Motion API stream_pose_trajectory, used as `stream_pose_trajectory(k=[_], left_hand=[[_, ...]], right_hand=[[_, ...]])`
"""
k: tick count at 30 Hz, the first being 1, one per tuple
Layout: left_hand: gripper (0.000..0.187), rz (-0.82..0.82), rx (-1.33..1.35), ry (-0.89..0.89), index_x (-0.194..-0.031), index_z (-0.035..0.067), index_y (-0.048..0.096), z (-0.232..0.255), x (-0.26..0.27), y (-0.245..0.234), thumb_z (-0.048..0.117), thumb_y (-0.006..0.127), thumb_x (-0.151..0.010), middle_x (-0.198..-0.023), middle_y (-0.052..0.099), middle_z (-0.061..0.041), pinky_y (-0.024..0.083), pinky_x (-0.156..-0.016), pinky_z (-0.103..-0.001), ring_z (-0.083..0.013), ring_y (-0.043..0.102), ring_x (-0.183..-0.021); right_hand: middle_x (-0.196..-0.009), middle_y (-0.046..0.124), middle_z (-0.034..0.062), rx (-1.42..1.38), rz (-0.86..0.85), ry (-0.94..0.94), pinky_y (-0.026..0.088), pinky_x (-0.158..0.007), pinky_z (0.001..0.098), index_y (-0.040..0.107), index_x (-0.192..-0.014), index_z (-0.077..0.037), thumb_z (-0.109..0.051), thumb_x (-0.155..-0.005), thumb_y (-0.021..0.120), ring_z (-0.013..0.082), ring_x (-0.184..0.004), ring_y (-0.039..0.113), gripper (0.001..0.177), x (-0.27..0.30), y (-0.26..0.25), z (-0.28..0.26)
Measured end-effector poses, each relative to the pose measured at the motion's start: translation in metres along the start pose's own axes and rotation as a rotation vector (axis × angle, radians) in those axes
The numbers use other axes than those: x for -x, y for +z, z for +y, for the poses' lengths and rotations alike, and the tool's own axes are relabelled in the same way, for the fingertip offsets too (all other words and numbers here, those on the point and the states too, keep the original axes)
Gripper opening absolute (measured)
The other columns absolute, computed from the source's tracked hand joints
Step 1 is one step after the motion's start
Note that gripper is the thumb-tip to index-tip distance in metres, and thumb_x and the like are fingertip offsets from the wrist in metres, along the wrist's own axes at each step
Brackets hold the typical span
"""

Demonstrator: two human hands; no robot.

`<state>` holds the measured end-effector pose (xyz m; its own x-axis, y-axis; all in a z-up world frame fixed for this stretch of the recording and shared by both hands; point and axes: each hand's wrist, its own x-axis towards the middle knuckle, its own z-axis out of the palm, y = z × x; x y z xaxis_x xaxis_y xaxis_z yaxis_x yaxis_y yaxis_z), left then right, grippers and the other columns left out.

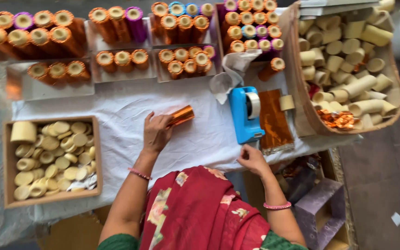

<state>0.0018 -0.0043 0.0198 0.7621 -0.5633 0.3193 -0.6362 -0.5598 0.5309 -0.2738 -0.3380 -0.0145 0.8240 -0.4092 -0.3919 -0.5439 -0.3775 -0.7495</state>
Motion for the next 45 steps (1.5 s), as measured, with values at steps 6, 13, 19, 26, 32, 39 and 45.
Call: stream_pose_trajectory(k=[6,13,19,26,32,39,45], left_hand=[[0.067,-0.001,0.059,-0.036,-0.137,0.013,0.052,0.009,-0.006,-0.01,0.011,0.082,-0.079,-0.095,0.072,-0.006,0.037,-0.112,-0.053,-0.024,0.069,-0.092],[0.072,0.048,0.057,-0.038,-0.143,0.017,0.048,0.008,-0.003,-0.006,0.011,0.082,-0.08,-0.095,0.072,-0.003,0.038,-0.111,-0.053,-0.0235,0.069,-0.092],[0.075,-0.049,0.036,-0.058,-0.147,0.02,0.049,0.008,-0.003,-0.008,0.01,0.081,-0.08,-0.092,0.07,-0.002,0.038,-0.113,-0.051,-0.022,0.069,-0.093],[0.061,0.057,0.133,-0.022,-0.135,0.016,0.058,-0.006,-0.004,0.003,0.019,0.079,-0.077,-0.112,0.071,-0.005,0.036,-0.108,-0.052,-0.0234,0.066,-0.109],[0.024,-0.08,0.177,-0.221,-0.109,0.017,0.077,-0.022,-0.005,0.02,0.021,0.074,-0.084,-0.103,0.074,0.0,0.037,-0.112,-0.051,-0.02,0.067,-0.106],[0.013,-0.046,0.173,-0.249,-0.098,0.017,0.08,-0.022,-0.006,0.027,0.021,0.073,-0.088,-0.104,0.075,0.003,0.036,-0.111,-0.053,-0.0175,0.068,-0.103],[0.011,-0.006,0.137,-0.251,-0.094,0.018,0.081,-0.018,-0.009,0.023,0.019,0.072,-0.088,-0.1,0.075,0.004,0.038,-0.111,-0.052,-0.0165,0.068,-0.101]], right_hand=[[-0.102,0.069,0.0097,0.332,-0.012,-0.445,0.055,-0.082,0.0382,0.064,-0.113,-0.01,-0.019,-0.078,0.085,0.03,-0.095,0.068,0.042,-0.007,0.034,-0.144],[-0.153,0.04,0.0163,0.51,0.163,-0.839,0.021,-0.118,0.0612,0.062,-0.133,-0.015,-0.034,-0.069,0.091,0.0392,-0.141,0.039,0.073,-0.068,0.085,-0.239],[-0.159,0.039,0.0109,0.797,0.066,-0.784,-0.003,-0.119,0.0657,0.075,-0.116,-0.026,-0.037,-0.068,0.089,0.0356,-0.155,0.019,0.051,-0.121,0.119,-0.245],[-0.152,0.051,0.0036,0.769,0.023,-0.77,-0.009,-0.116,0.069,0.083,-0.1,-0.032,-0.036,-0.075,0.084,0.0346,-0.155,0.018,0.025,-0.142,0.13,-0.218],[-0.15,0.054,0.0015,0.705,-0.008,-0.719,-0.008,-0.117,0.0684,0.083,-0.101,-0.033,-0.036,-0.074,0.085,0.034,-0.155,0.021,0.027,-0.145,0.131,-0.211],[-0.142,0.06,-0.0003,0.619,0.016,-0.702,-0.006,-0.117,0.0676,0.083,-0.101,-0.035,-0.033,-0.075,0.085,0.0323,-0.152,0.025,0.026,-0.143,0.135,-0.208],[-0.136,0.065,-0.0044,0.574,0.121,-0.781,-0.004,-0.119,0.0661,0.083,-0.092,-0.033,-0.027,-0.078,0.083,0.0307,-0.151,0.032,0.015,-0.134,0.139,-0.215]])
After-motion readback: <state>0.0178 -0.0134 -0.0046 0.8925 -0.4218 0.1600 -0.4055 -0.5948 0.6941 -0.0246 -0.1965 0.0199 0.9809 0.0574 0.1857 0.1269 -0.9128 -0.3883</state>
